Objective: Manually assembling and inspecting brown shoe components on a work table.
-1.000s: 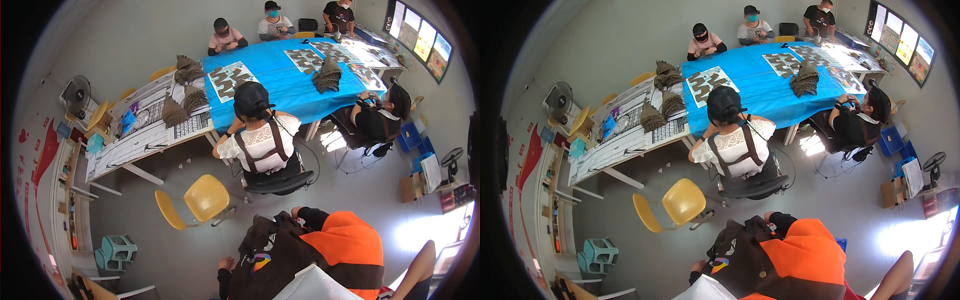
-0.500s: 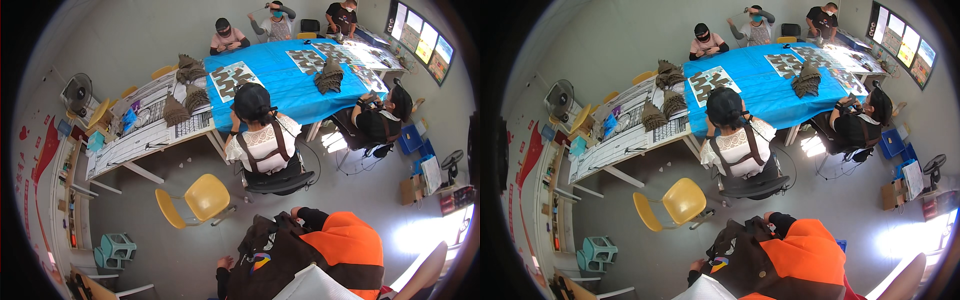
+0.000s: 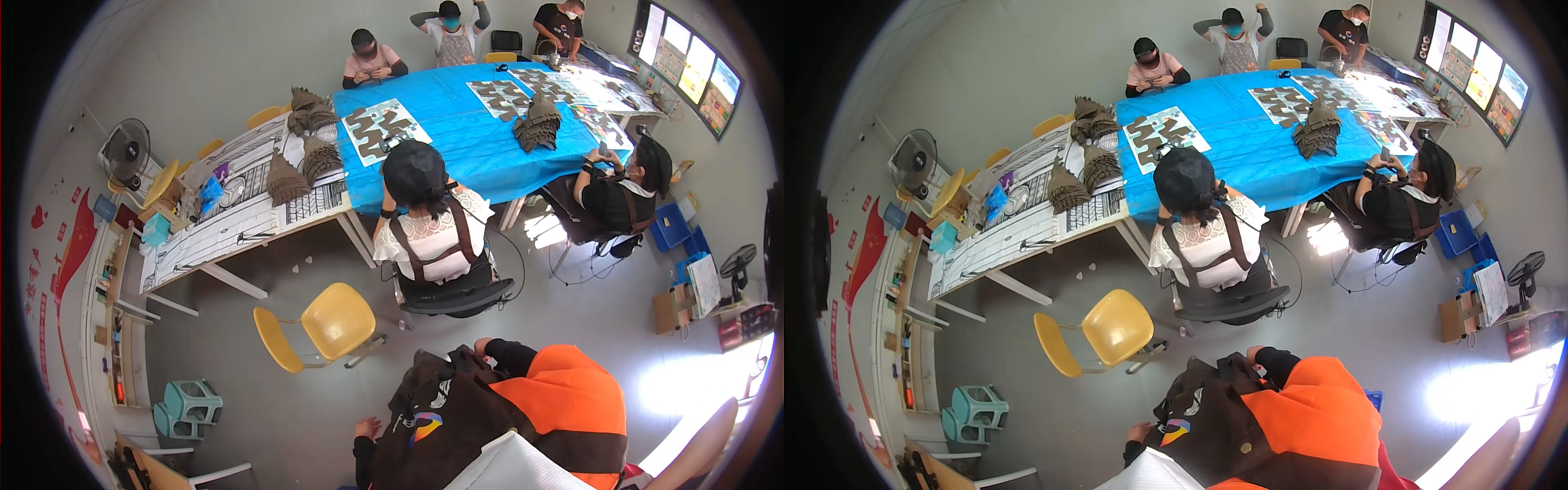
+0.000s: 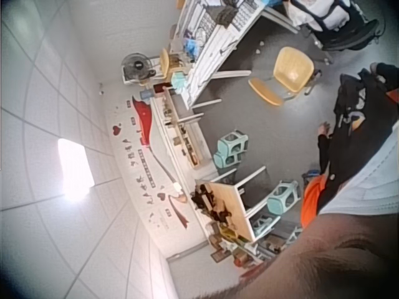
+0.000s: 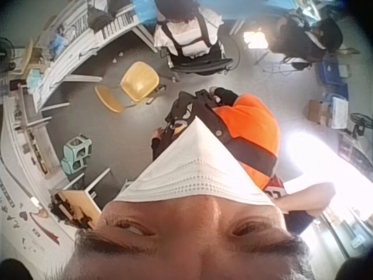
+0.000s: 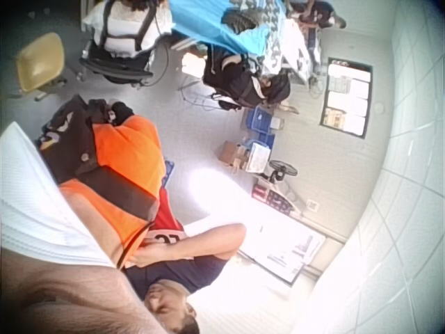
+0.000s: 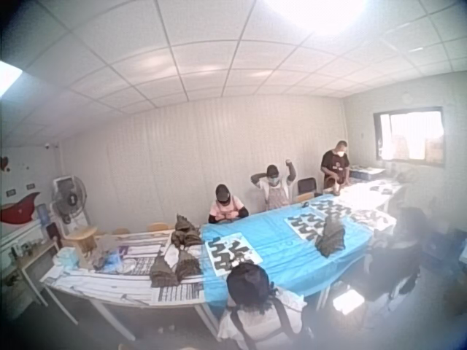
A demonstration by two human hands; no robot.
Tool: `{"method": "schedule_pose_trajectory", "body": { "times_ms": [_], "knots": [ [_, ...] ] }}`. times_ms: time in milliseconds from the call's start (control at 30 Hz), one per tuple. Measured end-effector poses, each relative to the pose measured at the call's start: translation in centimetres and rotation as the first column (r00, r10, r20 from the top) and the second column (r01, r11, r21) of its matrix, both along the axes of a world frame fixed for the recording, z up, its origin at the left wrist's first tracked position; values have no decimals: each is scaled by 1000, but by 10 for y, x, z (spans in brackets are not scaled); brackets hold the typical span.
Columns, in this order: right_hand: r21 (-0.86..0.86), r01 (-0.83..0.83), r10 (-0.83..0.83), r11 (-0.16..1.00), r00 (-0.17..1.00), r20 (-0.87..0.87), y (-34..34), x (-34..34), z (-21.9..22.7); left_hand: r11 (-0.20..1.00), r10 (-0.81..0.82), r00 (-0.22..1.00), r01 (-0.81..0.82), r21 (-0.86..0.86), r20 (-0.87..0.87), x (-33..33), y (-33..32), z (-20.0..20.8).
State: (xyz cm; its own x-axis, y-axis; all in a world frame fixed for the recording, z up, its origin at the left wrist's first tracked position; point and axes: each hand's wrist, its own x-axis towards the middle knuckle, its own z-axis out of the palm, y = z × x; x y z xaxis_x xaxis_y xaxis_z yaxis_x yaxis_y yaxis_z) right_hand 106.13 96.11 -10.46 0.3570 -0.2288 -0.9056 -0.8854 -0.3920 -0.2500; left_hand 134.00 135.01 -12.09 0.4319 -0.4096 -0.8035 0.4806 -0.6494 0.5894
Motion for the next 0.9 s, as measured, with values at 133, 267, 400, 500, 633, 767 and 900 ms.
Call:
{"method": "schedule_pose_trajectory", "body": {
  "times_ms": [133, 267, 400, 500, 633, 767, 900],
  "knots": [
    [23, -36, 36, 999, 999, -6, 0, 1, 5, 987, 163, 975, -160, 33, -150, 1, -2, -1],
    [7, -27, 27, 1000, 1000, 10, 1, 0, 8, 992, -126, 990, 126, 2, 64, 1, 4, -8],
    [41, 17, -18, 999, 1000, 6, -1, -6, -11, 1000, 11, 999, -11, 1, -38, -2, -3, -1],
    [43, 28, -29, 999, 1000, 7, -1, -8, -15, 985, 168, 976, -162, 50, -142, -6, -10, 12],
    [30, 44, -45, 999, 999, 17, 2, -3, 4, 982, 185, 971, -178, 56, -153, -7, -7, 9],
    [13, 51, -52, 999, 999, 15, 3, -1, 16, 989, 140, 983, -134, 54, -115, -9, -8, 13],
    [12, 33, -33, 999, 999, 38, 4, -1, 18, 980, 193, 970, -185, 71, -146, -8, -9, 15]
  ]
}}
